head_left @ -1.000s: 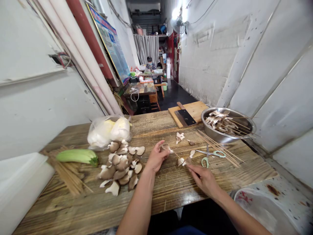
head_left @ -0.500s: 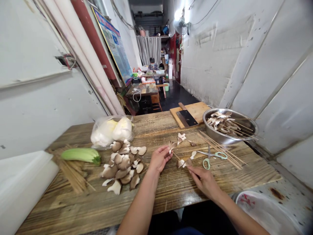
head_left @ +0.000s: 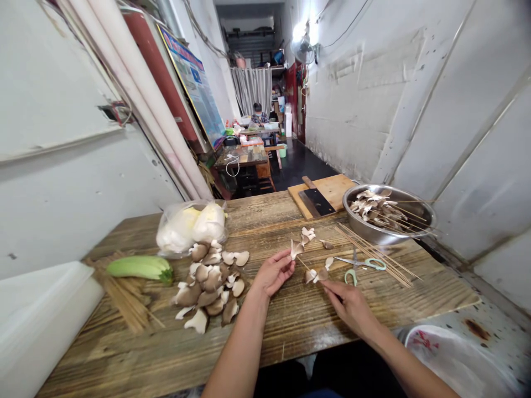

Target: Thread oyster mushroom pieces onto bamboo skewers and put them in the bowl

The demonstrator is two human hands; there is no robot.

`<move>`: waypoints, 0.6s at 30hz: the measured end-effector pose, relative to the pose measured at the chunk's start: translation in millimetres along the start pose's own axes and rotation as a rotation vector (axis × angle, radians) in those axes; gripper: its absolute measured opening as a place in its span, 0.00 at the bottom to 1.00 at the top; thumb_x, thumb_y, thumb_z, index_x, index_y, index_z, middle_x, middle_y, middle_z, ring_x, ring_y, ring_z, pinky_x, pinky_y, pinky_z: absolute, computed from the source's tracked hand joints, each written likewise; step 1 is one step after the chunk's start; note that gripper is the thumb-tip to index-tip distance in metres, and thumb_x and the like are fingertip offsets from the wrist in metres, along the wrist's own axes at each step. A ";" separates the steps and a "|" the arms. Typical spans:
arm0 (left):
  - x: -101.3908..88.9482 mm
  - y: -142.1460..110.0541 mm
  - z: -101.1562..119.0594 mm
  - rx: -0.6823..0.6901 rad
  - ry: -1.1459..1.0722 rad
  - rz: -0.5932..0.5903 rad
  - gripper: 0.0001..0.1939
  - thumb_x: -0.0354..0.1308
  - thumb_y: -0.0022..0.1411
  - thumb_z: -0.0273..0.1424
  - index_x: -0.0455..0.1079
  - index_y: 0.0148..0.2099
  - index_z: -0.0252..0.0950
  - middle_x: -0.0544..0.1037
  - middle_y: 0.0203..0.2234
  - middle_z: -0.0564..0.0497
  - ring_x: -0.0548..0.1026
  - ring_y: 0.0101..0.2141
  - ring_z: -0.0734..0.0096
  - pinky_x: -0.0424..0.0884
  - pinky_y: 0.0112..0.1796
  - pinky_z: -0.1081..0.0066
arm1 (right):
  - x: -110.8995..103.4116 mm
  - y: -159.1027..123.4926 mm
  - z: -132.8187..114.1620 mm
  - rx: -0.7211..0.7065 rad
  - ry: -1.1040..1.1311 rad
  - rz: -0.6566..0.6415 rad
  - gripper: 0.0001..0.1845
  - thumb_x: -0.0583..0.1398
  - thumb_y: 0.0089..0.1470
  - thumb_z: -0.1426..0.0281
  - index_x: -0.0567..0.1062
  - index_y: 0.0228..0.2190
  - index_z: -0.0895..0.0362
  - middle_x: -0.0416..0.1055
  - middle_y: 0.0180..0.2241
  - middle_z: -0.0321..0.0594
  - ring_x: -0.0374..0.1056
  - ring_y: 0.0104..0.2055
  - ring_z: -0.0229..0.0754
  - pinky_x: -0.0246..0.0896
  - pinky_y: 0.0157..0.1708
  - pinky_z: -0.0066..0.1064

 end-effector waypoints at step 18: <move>-12.6 4.5 3.1 0.074 -0.148 0.184 0.06 0.55 0.55 0.15 0.71 0.29 0.26 0.75 0.22 0.48 0.73 0.23 0.81 0.72 0.26 0.84 | 8.1 -1.4 -0.4 0.030 0.071 -0.005 0.16 0.53 0.57 0.72 0.74 0.45 0.52 0.76 0.41 0.42 0.73 0.40 0.43 0.69 0.42 0.35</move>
Point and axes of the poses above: each hand's wrist, its own y-axis towards the middle knuckle, its own x-axis out of the palm, z = x × y, the point moved 7 cm from there along y, towards the middle knuckle
